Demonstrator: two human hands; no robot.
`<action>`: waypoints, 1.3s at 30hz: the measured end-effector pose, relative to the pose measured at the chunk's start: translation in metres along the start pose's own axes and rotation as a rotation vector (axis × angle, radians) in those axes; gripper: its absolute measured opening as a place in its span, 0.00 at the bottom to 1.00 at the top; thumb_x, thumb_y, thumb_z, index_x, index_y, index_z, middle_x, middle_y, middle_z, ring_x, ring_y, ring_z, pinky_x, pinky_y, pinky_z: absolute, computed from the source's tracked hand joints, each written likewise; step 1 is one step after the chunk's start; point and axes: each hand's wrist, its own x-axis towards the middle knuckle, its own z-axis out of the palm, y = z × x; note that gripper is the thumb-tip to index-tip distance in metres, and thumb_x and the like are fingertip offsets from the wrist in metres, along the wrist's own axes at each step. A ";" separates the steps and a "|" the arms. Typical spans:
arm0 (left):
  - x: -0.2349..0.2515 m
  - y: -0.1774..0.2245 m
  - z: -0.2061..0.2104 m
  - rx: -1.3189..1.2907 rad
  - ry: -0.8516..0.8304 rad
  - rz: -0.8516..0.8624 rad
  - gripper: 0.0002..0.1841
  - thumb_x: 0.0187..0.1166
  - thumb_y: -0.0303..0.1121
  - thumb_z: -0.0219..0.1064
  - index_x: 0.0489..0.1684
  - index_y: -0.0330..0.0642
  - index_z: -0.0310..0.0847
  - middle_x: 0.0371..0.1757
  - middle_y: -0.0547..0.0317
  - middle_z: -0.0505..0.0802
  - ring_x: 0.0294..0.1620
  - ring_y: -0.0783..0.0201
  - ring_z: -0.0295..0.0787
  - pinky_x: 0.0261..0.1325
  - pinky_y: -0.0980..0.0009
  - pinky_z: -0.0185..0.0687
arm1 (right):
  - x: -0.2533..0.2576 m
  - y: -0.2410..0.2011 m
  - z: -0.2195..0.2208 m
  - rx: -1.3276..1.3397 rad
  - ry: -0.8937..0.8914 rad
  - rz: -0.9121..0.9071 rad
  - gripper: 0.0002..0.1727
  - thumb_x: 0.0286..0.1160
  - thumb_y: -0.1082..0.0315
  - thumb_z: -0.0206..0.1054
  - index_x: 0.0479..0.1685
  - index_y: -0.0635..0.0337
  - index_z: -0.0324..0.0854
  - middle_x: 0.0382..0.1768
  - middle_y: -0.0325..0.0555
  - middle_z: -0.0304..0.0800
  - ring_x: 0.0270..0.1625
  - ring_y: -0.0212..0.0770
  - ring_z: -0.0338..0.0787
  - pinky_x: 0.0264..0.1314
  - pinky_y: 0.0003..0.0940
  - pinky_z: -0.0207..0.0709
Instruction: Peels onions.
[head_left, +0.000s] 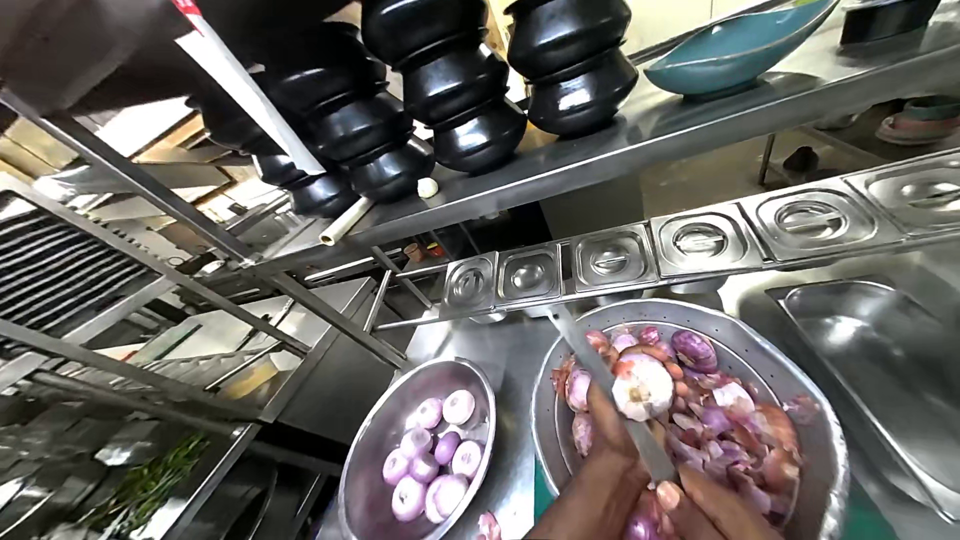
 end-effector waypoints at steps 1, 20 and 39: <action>0.001 0.000 0.002 -0.013 0.026 -0.019 0.38 0.87 0.60 0.29 0.44 0.43 0.85 0.36 0.48 0.93 0.34 0.55 0.93 0.35 0.63 0.90 | 0.000 -0.002 -0.003 0.046 0.027 -0.017 0.22 0.95 0.55 0.46 0.50 0.66 0.76 0.27 0.44 0.86 0.21 0.39 0.86 0.24 0.41 0.84; 0.001 0.029 0.006 -0.046 0.283 -0.032 0.33 0.85 0.64 0.44 0.51 0.40 0.79 0.38 0.41 0.89 0.32 0.48 0.91 0.31 0.56 0.89 | 0.004 0.015 -0.045 -0.244 0.082 0.062 0.22 0.95 0.52 0.45 0.50 0.63 0.76 0.27 0.48 0.87 0.25 0.46 0.89 0.32 0.48 0.86; -0.008 0.017 0.014 0.047 0.266 0.040 0.22 0.86 0.45 0.42 0.40 0.40 0.79 0.31 0.47 0.89 0.27 0.56 0.90 0.26 0.62 0.87 | 0.008 0.006 -0.039 -0.238 0.073 0.047 0.22 0.95 0.51 0.44 0.51 0.61 0.75 0.26 0.44 0.85 0.23 0.42 0.88 0.29 0.44 0.86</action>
